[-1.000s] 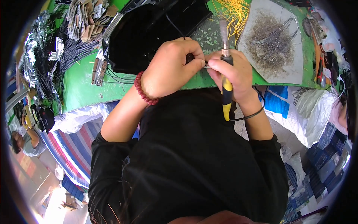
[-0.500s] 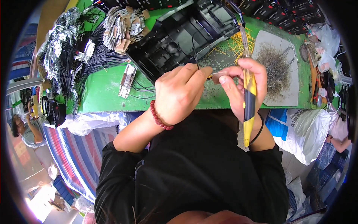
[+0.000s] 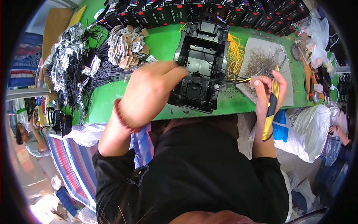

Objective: Assembling electrical components by cutting and connecting wires at a workbench.

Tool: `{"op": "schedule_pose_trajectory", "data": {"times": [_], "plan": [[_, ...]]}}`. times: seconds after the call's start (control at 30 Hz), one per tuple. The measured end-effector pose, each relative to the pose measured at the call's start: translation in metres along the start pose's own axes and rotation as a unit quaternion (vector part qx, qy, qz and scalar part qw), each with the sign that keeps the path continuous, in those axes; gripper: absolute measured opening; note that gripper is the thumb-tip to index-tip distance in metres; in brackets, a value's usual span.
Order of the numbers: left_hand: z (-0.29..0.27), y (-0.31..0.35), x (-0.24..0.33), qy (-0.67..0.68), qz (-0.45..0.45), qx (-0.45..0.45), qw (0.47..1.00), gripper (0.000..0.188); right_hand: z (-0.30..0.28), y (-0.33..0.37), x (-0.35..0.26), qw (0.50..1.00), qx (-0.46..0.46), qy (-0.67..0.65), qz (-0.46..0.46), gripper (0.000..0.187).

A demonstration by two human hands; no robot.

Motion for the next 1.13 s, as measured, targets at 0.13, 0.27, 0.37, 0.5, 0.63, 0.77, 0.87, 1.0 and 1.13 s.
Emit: {"op": "schedule_pose_trajectory", "data": {"times": [0.13,0.27,0.37,0.5,0.63,0.77,0.87,1.0,1.13], "plan": [[0.016,-0.066,-0.003,-0.003,0.217,0.138,0.966,0.022,-0.015,0.018,0.009,0.997,0.072,0.027,-0.032,0.051],[0.07,-0.08,-0.026,-0.023,0.163,-0.079,0.983,0.025,-0.021,0.029,0.002,0.991,0.077,0.097,-0.04,0.048],[0.061,-0.052,-0.031,0.011,0.078,0.133,0.988,0.03,-0.016,0.033,-0.01,0.974,0.012,0.186,-0.13,0.045],[0.047,-0.03,-0.044,-0.035,-0.208,0.012,0.977,0.037,0.031,0.027,-0.04,0.949,-0.079,0.251,-0.172,0.033],[0.078,-0.035,-0.059,0.059,-0.23,-0.07,0.969,0.052,0.075,0.02,-0.05,0.917,-0.264,0.244,-0.174,0.033],[0.083,-0.019,-0.073,0.163,-0.185,0.027,0.969,0.044,0.065,0.029,-0.049,0.926,-0.295,0.169,-0.162,0.025],[0.035,0.013,-0.079,0.238,-0.225,-0.013,0.945,0.04,0.016,0.048,-0.041,0.967,-0.167,0.136,-0.136,0.029],[-0.071,0.126,-0.095,0.247,-0.29,0.143,0.914,0.027,-0.005,0.05,-0.016,0.978,-0.07,0.156,-0.119,0.034],[-0.108,0.325,-0.11,0.118,-0.421,0.36,0.824,0.051,0.029,0.057,0.022,0.975,-0.144,0.168,-0.034,0.037]]}}
Point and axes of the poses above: each hand's wrist, its own y-axis away from the middle knuckle, its own z-axis out of the palm, x = y × z, the point moved 3 cm from there along -y, towards the middle knuckle, and after that the axes turned 7 degrees about -x, right-handed, at the moved point
